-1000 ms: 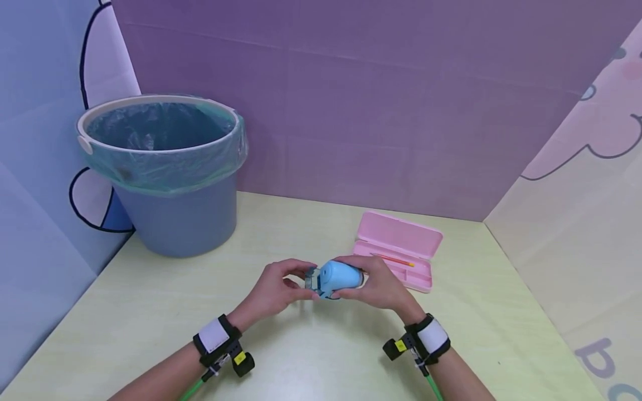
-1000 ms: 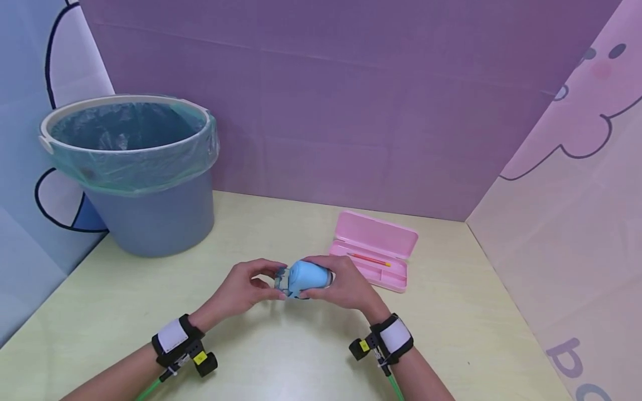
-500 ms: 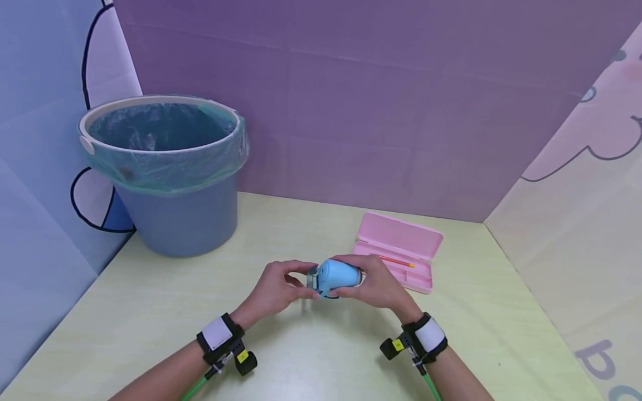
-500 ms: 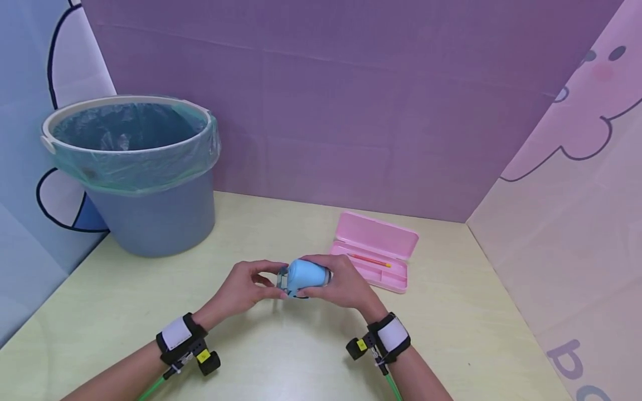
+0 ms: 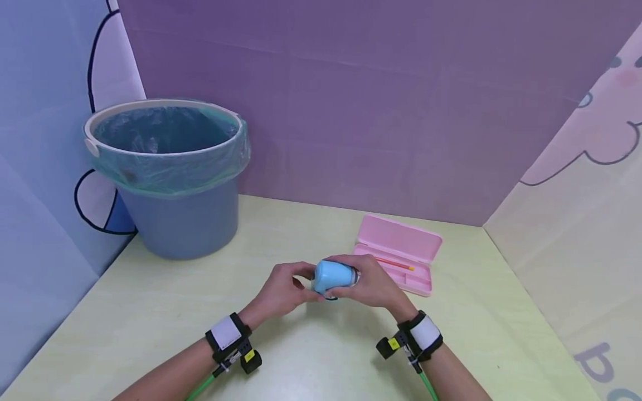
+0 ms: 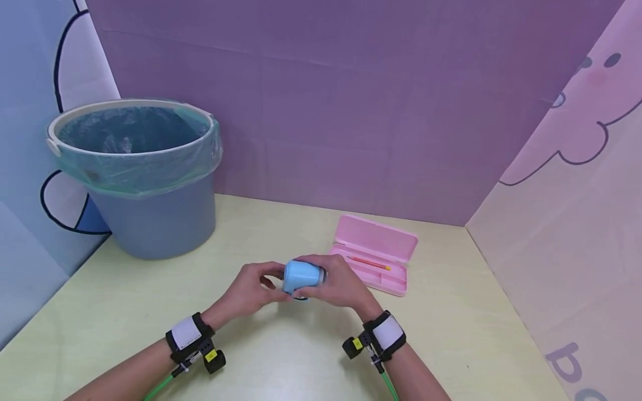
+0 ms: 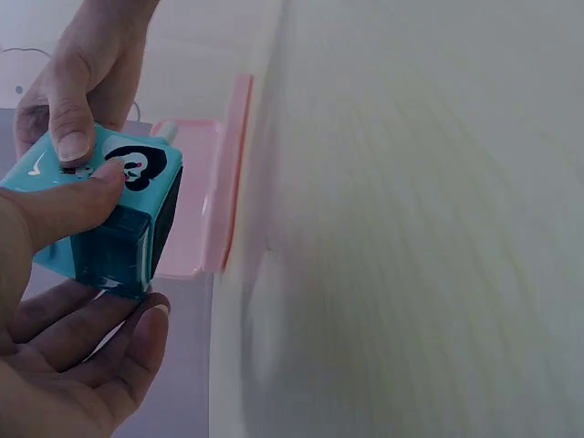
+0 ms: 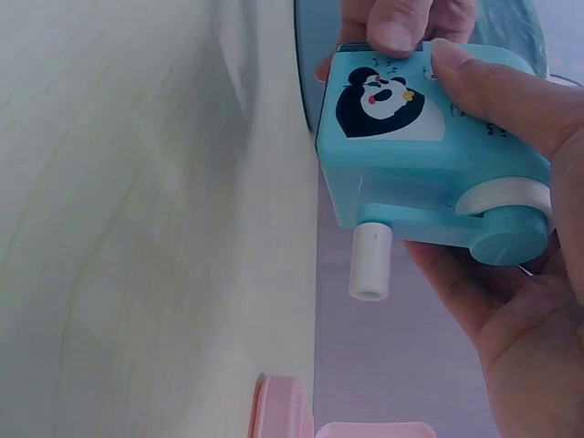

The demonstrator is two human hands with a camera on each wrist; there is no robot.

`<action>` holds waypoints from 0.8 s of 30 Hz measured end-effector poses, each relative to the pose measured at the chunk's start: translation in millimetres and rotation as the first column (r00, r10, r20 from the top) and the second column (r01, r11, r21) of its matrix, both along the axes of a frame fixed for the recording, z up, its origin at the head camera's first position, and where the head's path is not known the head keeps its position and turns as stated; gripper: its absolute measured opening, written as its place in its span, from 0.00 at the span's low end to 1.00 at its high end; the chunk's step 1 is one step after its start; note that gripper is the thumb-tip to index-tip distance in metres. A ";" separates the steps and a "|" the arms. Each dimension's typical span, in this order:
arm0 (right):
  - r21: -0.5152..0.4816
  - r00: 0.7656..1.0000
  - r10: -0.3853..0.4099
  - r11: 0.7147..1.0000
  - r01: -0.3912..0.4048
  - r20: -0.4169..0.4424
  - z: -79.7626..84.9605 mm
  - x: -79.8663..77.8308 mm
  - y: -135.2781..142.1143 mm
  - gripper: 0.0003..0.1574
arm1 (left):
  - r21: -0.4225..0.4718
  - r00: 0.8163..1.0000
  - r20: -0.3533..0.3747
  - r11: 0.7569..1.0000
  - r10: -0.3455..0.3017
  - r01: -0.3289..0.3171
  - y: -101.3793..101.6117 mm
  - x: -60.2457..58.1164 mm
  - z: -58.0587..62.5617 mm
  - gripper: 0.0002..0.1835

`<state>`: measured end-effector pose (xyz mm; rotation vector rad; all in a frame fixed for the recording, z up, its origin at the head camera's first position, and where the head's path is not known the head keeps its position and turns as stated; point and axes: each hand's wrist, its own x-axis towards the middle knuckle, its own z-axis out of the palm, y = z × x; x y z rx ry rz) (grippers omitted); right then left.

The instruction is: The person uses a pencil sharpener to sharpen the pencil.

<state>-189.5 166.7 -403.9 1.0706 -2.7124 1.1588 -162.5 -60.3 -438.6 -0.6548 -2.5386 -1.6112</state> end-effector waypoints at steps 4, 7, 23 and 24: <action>0.080 1.000 -0.014 0.997 0.013 0.020 -9.0 -7.2 4.6 0.35 | -0.068 0.998 0.033 0.996 -0.048 0.050 7.1 -10.5 -6.3 0.25; 0.107 0.999 -0.017 0.994 0.012 0.041 -18.9 -10.0 7.5 0.34 | -0.114 0.995 0.059 0.990 -0.075 0.082 12.4 -15.7 -12.8 0.26; 0.154 0.998 -0.033 0.988 0.026 0.046 -29.6 -11.8 7.5 0.36 | -0.243 0.994 0.071 0.965 -0.085 0.100 15.3 -14.7 -12.2 0.25; 0.165 0.998 -0.030 0.986 0.021 0.052 -30.0 -12.4 8.0 0.37 | -0.259 0.993 0.078 0.960 -0.093 0.110 14.1 -16.0 -11.9 0.26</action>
